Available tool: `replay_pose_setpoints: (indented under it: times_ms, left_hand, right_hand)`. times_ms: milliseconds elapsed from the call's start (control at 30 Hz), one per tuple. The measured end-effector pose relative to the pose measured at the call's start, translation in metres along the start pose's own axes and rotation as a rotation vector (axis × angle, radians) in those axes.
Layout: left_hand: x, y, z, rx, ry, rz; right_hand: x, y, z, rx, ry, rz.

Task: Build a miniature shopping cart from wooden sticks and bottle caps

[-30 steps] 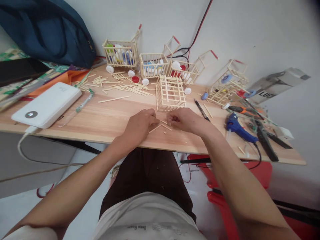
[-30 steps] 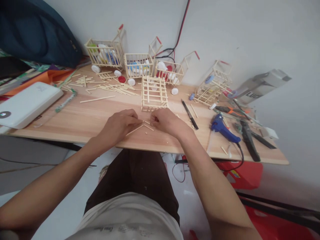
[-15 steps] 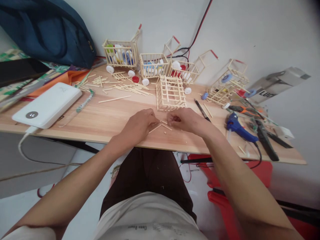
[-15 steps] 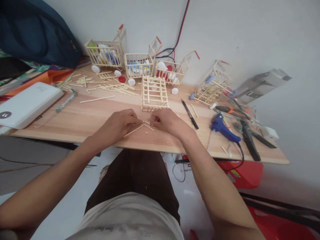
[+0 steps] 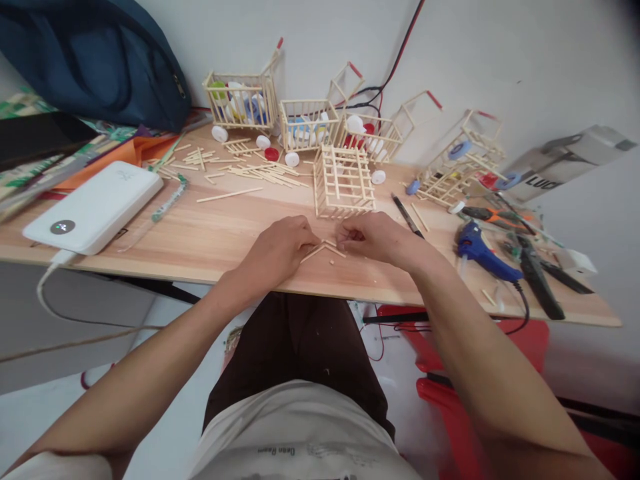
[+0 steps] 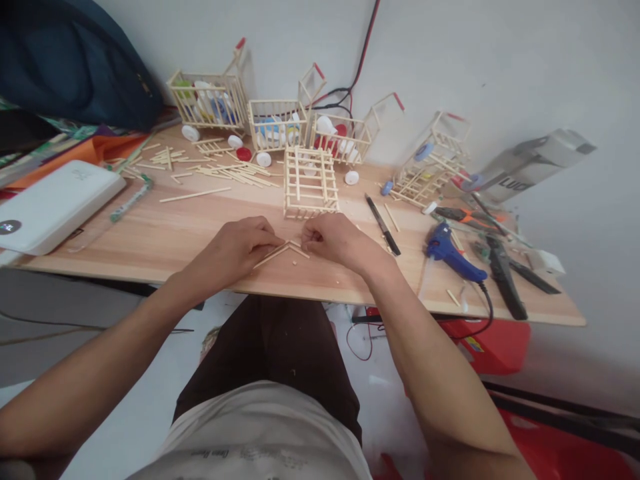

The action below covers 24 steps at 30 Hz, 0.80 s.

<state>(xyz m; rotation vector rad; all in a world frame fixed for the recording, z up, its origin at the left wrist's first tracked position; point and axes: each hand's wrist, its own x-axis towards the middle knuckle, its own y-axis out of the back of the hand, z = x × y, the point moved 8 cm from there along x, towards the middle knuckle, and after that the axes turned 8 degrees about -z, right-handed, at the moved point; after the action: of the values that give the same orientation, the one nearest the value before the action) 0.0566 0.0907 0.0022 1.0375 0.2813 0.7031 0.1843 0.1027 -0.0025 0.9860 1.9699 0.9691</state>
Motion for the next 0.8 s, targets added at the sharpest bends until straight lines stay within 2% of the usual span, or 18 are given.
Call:
replay_pose_setpoints:
  times_ms: [800]
  left_hand:
    - [-0.001,-0.0018,-0.0015,-0.007,-0.041,0.014]
  right_hand:
    - [0.0004,-0.0015,0.0017,-0.02,-0.021,-0.013]
